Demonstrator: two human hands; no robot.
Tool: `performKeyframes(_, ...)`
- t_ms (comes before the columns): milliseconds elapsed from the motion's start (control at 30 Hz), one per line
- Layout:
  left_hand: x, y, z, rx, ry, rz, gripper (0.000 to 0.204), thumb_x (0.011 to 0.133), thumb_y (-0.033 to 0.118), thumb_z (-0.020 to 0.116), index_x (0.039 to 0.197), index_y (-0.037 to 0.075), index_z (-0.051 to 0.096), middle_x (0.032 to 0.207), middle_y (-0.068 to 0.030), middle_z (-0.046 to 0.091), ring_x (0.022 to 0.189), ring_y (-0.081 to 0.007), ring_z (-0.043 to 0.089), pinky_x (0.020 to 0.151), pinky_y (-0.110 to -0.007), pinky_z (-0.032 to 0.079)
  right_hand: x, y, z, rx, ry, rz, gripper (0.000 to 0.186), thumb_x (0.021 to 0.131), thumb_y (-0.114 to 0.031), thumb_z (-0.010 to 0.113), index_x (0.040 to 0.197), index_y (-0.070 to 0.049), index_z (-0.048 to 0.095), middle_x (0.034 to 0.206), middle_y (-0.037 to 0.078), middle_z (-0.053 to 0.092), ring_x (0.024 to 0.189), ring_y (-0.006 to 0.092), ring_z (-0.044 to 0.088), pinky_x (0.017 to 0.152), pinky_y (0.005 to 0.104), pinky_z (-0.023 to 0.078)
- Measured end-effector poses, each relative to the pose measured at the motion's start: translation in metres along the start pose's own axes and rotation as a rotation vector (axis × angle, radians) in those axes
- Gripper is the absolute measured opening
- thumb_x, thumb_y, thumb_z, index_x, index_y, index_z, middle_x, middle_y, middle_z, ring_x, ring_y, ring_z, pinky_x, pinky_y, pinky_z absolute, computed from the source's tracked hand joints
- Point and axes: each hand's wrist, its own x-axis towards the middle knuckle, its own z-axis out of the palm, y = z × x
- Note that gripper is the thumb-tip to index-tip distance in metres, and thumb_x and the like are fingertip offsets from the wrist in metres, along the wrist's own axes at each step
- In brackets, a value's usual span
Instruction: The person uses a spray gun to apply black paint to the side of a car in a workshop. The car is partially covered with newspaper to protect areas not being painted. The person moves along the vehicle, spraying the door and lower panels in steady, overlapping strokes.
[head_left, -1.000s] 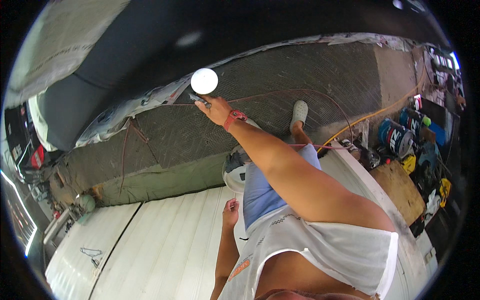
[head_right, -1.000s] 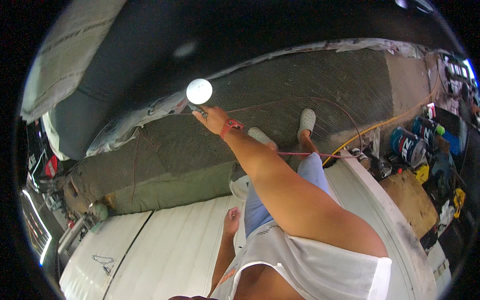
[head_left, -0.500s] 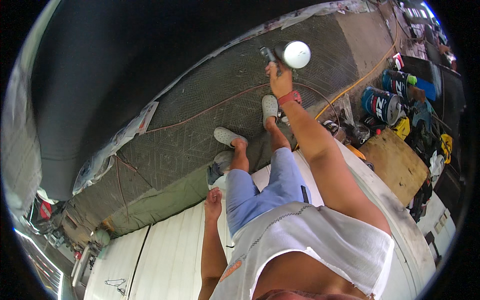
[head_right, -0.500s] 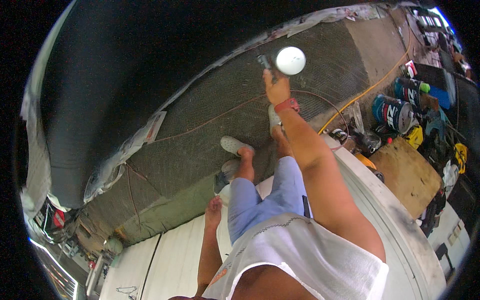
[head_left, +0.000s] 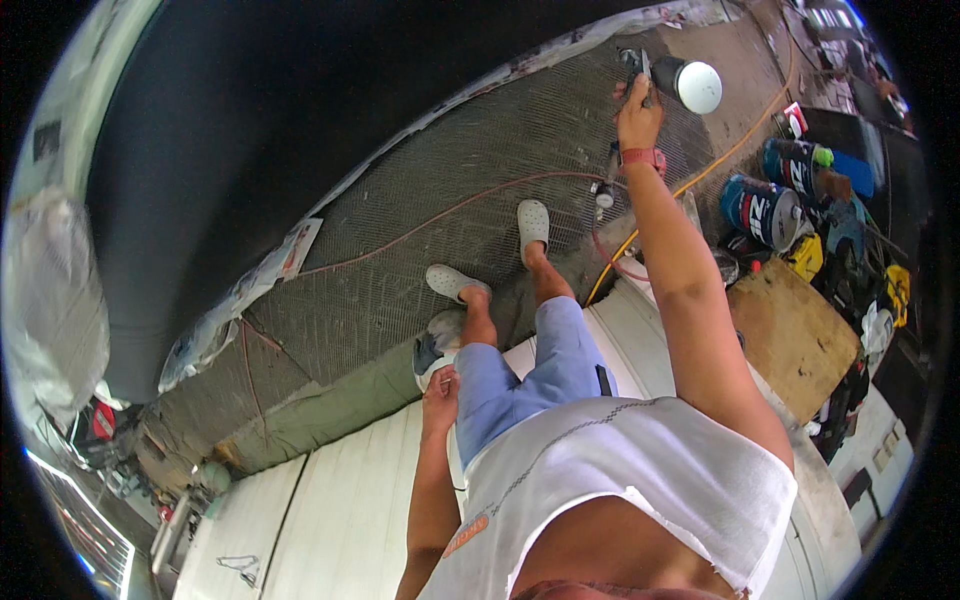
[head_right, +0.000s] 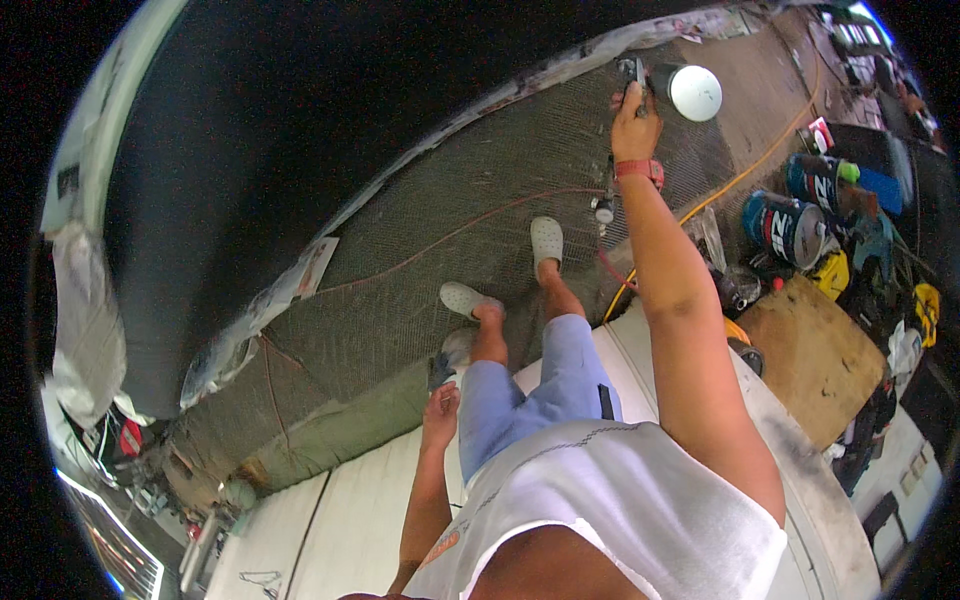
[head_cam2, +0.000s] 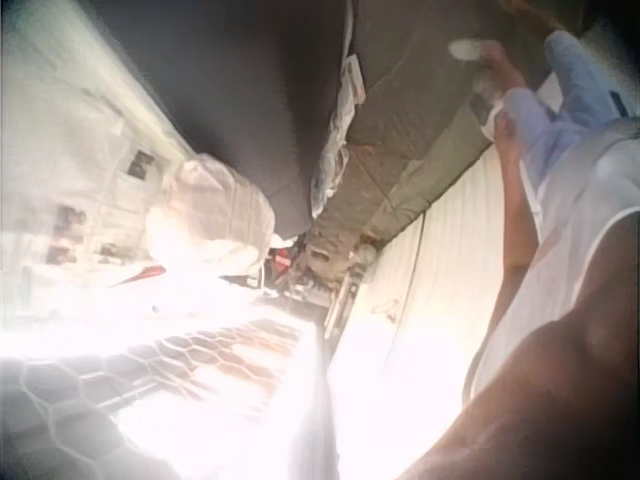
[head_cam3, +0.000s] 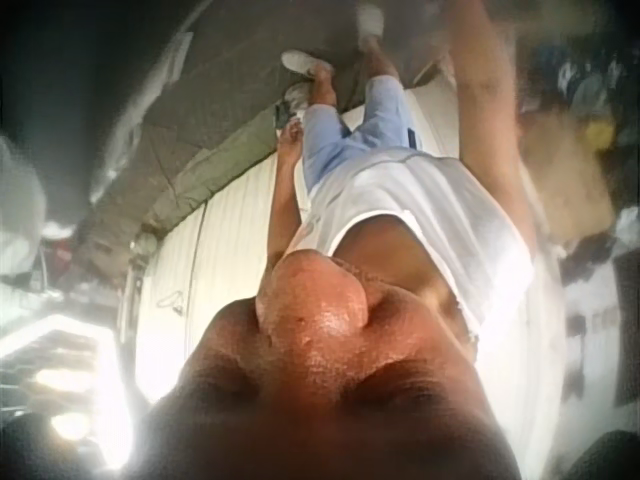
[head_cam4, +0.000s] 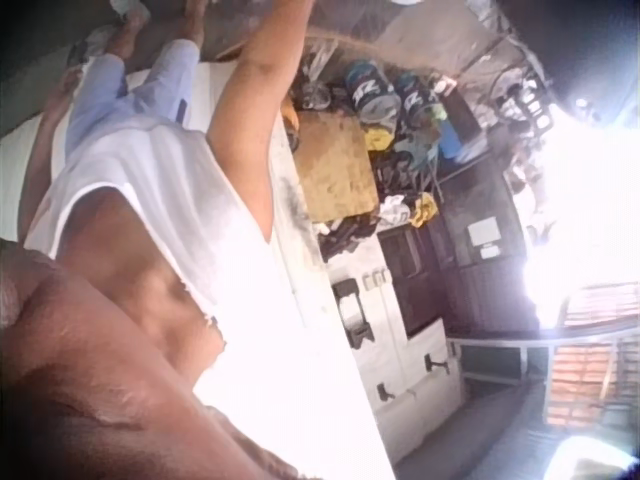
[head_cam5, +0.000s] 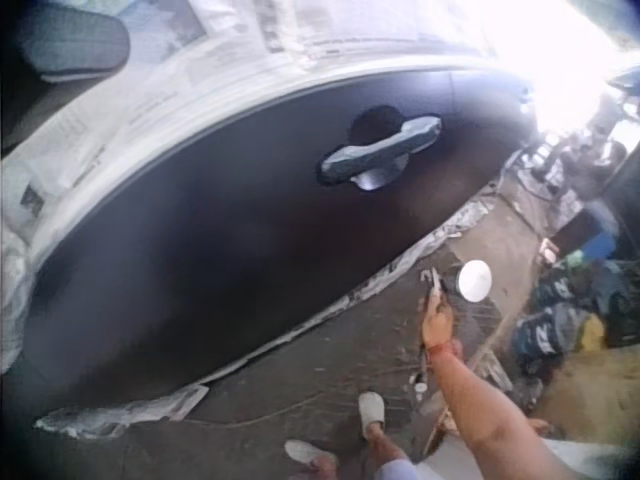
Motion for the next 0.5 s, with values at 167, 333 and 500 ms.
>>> performKeyframes(167,-0.019,-0.043,-0.011,-0.070,0.084,0.062,0.031,0.102,0.022,0.063,0.128,0.005,0.062,0.116,-0.0118,0.071,0.103,-0.0197,0.069,0.094,-0.034,0.054,-0.127,-0.033,0.041,0.120,-0.371,0.050,0.039,0.105,-0.032,0.055,0.091,0.001,0.071,0.078,0.009,0.071,0.072,0.0193,0.066,0.071,0.0364,0.052)
performKeyframes(333,-0.037,-0.096,-0.030,-0.135,0.156,0.018,0.031,0.099,0.023,0.065,0.126,0.006,0.063,0.116,-0.0105,0.072,0.104,-0.0220,0.069,0.093,-0.034,0.054,-0.288,-0.068,0.097,0.110,-0.703,-0.226,0.028,0.102,-0.020,0.058,0.100,0.005,0.070,0.086,0.011,0.073,0.079,0.0160,0.068,0.074,0.0342,0.054)
performKeyframes(500,-0.058,-0.131,-0.051,-0.155,0.246,-0.059,0.033,0.099,0.026,0.066,0.125,0.006,0.063,0.116,-0.0111,0.072,0.105,-0.0228,0.069,0.093,-0.035,0.053,-0.411,-0.131,0.142,0.071,-0.905,-0.401,0.046,0.098,-0.043,0.062,0.113,-0.001,0.072,0.098,0.029,0.070,0.093,0.0480,0.067,0.081,0.0502,0.054)
